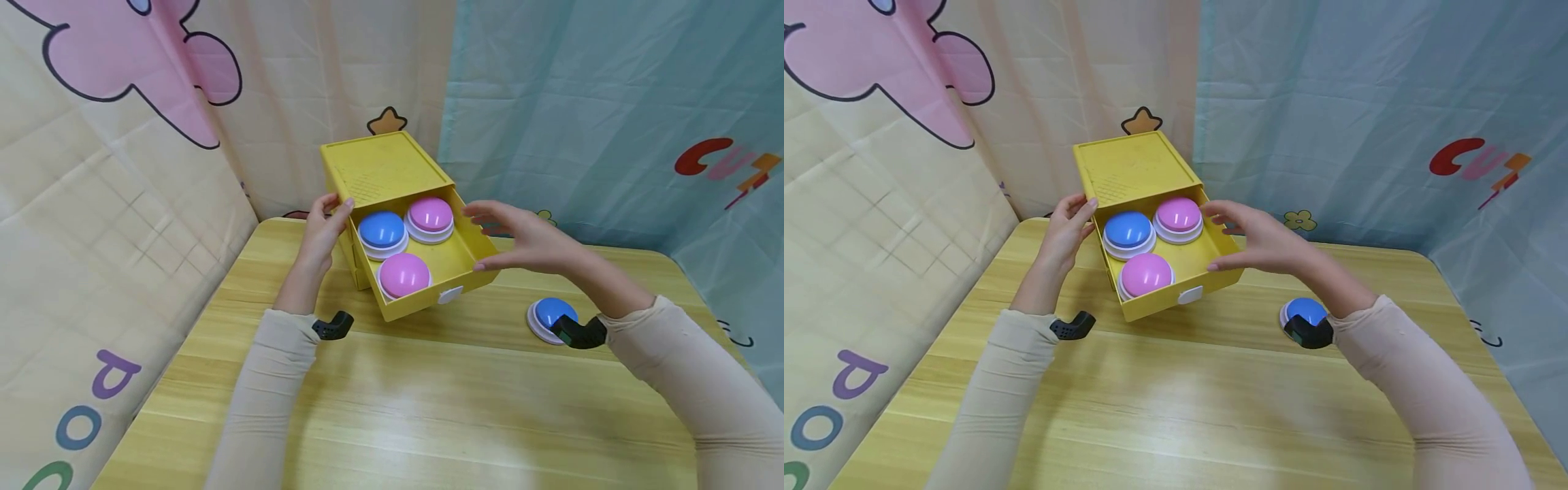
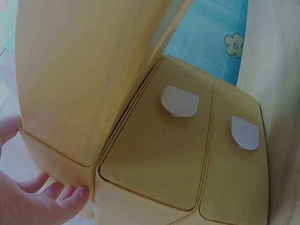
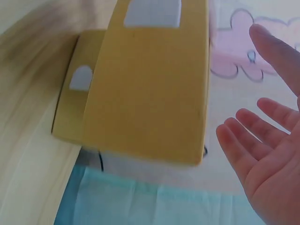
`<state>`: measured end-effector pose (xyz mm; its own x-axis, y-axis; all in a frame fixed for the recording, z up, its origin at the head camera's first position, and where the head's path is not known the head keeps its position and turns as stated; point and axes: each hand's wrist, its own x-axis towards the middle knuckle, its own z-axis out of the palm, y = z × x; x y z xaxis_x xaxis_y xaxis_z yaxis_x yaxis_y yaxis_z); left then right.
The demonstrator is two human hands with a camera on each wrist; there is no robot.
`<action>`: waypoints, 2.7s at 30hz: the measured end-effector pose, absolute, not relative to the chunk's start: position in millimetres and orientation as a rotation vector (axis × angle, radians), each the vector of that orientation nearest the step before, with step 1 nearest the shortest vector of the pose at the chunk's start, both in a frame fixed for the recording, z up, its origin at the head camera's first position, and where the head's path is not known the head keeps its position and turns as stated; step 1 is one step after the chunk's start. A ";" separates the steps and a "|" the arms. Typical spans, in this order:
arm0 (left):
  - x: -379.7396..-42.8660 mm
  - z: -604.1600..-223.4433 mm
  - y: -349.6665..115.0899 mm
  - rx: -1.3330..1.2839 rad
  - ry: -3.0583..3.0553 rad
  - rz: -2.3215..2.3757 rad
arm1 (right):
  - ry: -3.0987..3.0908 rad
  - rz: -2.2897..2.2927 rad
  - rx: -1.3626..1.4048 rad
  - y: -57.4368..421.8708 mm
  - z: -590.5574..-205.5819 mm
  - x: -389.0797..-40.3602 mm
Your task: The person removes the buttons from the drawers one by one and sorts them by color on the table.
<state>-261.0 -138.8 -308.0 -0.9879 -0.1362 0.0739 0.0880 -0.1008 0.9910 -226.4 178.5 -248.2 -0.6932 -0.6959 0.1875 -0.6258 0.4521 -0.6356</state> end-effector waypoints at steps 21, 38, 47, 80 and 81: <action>-261.4 -309.4 -137.3 0.047 -1.986 -2.233 | 2.295 -0.792 -1.211 96.9 -272.0 -246.4; -260.9 -309.7 -138.7 0.049 -1.977 -2.225 | 2.278 -0.755 -1.177 92.8 -273.9 -255.4; -259.4 -309.8 -138.9 0.047 -1.983 -2.215 | 2.279 -0.998 -1.170 115.7 -252.2 -258.2; -258.7 -309.4 -138.6 0.014 -2.003 -2.232 | 2.806 -1.037 -0.856 322.9 -334.7 -133.2; -258.6 -309.1 -138.9 0.017 -2.004 -2.230 | 2.806 -1.038 -0.816 325.2 -341.6 -129.0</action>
